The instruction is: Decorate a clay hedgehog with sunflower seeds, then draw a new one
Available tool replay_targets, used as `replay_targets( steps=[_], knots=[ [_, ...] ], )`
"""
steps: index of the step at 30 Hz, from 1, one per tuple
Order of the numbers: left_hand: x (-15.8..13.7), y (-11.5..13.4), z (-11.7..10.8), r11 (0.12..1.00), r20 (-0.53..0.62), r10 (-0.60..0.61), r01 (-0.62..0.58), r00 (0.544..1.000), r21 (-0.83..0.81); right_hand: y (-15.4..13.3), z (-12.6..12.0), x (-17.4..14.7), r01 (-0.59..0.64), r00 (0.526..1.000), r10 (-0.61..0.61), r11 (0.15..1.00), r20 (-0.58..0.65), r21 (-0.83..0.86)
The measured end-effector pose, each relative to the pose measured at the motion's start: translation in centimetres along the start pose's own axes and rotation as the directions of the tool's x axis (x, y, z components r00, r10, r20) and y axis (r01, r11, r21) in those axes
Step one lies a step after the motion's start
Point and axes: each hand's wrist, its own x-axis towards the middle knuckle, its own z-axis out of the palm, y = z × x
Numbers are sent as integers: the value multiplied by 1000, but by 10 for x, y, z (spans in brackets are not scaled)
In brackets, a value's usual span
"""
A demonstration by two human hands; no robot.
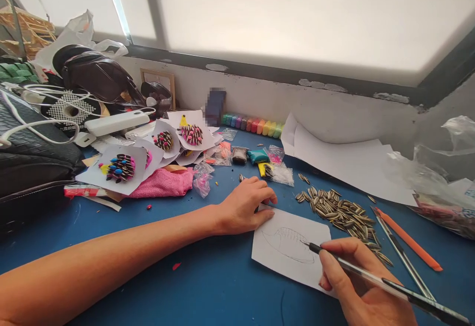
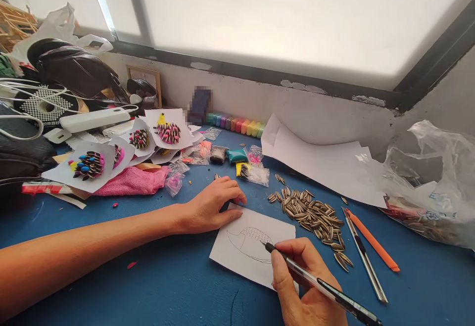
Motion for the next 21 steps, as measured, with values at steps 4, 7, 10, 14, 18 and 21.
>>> replay_targets(
  steps=[4, 7, 10, 14, 18, 21],
  knots=[
    [-5, 4, -3, 992, 4, 122, -122, 992, 40, -13, 12, 0, 35, 999, -35, 999, -5, 24],
    [-9, 5, -4, 972, 89, 232, -233, 969, 7, -17, 21, 1, 13, 1000, -13, 999, -5, 39],
    [-11, 6, -5, 949, 185, 314, -313, 931, -38, -13, 25, 2, 44, 999, -44, 999, 6, 32],
    [-12, 6, -5, 943, 260, 328, -329, 908, -42, -3, 23, 4, 153, 988, -152, 988, 34, -25],
    [-10, 6, -6, 947, 303, 315, -321, 899, -33, -1, 25, 2, 132, 990, -131, 991, 43, -9],
    [-9, 7, -7, 948, 335, 306, -318, 891, -22, -6, 30, -1, 44, 999, -44, 998, 5, 40]
  ],
)
